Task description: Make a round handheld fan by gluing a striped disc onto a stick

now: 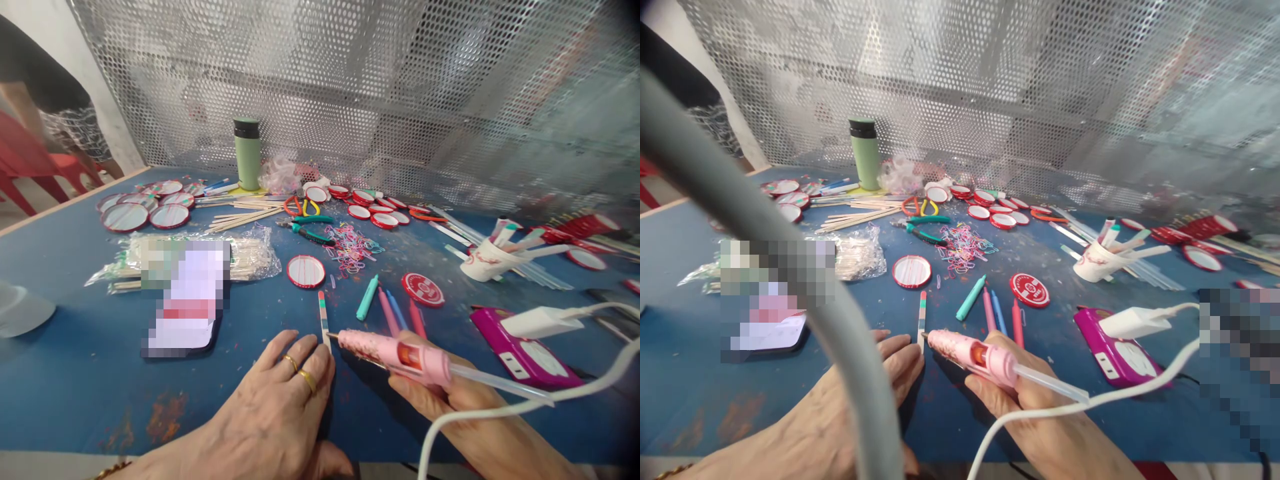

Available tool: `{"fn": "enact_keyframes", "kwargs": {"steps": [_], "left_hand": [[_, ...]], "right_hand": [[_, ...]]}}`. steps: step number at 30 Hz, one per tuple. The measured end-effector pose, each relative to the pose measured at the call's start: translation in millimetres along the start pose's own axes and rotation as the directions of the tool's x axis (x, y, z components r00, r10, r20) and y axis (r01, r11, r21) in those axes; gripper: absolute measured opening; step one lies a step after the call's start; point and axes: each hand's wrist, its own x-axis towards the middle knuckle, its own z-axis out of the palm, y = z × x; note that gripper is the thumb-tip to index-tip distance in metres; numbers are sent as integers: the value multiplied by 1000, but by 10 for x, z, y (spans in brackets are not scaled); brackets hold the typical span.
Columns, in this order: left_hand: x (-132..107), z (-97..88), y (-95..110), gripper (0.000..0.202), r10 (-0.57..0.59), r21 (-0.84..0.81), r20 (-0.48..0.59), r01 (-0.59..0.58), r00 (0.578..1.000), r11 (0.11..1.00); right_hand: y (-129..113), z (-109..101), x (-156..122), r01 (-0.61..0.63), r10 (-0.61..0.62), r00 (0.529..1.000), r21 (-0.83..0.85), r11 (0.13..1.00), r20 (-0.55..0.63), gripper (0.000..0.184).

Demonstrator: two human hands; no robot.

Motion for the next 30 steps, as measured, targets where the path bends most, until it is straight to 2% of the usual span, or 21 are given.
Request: {"fn": "enact_keyframes", "kwargs": {"steps": [4,10,14,20,26,30], "left_hand": [[-3,-1,8,59,3,9,11,-3,1000,1000],[-10,-7,11,61,0,-7,-9,0,1000,1000],[-12,-26,7,62,-10,-16,6,10,1000,1000],[-5,-43,9,61,-17,-32,4,17,1000,999],[4,-43,11,63,-18,-11,18,18,1000,1000],[3,-48,9,62,-18,-17,5,19,1000,1000]], "right_hand": [[64,39,-69,-29,21,996,-91,995,-89,44],[69,52,-80,1,-9,998,-117,993,-65,41],[51,39,-73,19,-34,995,-156,988,-93,42],[43,-12,-73,38,-39,999,-183,982,1,40],[108,39,-124,-9,-3,998,-173,985,-66,44],[58,3,-84,19,-18,1000,-156,987,10,42]]}}
